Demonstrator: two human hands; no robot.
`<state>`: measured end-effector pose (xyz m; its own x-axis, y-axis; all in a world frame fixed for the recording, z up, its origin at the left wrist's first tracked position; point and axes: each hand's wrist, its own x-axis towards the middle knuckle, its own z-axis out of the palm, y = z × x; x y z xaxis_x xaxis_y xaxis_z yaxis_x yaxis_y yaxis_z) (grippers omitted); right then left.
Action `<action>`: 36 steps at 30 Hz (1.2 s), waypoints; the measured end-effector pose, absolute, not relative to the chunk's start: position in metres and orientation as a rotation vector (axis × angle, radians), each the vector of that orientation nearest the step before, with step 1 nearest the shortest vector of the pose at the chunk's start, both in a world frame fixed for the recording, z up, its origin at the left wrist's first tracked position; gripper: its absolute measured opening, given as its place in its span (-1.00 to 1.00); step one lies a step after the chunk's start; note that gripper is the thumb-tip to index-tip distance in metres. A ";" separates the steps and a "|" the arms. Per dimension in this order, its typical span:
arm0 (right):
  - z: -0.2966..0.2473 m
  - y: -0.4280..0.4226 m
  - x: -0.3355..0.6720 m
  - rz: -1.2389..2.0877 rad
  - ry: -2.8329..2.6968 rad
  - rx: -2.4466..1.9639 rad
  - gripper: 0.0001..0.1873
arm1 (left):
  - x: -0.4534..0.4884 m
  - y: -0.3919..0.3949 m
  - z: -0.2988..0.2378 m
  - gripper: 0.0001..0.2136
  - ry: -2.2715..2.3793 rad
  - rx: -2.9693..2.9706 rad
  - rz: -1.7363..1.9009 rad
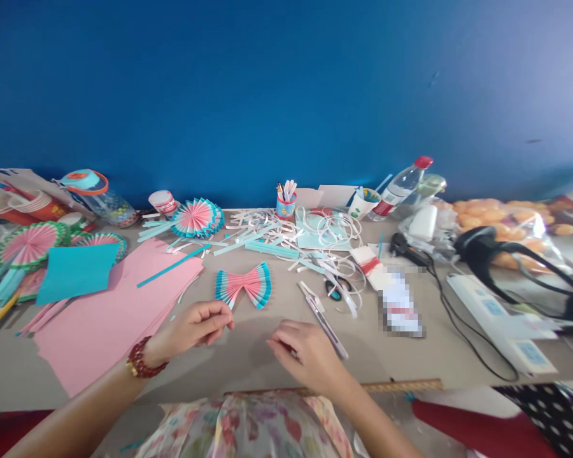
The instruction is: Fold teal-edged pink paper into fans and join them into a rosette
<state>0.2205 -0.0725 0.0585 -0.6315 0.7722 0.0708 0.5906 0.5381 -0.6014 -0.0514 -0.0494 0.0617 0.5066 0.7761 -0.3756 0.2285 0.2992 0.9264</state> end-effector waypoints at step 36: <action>0.048 -0.079 0.166 1.396 -1.820 -1.071 -0.45 | -0.032 -0.057 0.052 -0.75 0.871 1.215 0.452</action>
<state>0.1660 -0.0790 0.0484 -0.4941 0.8693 -0.0127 0.2374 0.1208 -0.9639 -0.0316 -0.0573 0.0519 0.6090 0.7194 -0.3342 0.1405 0.3168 0.9380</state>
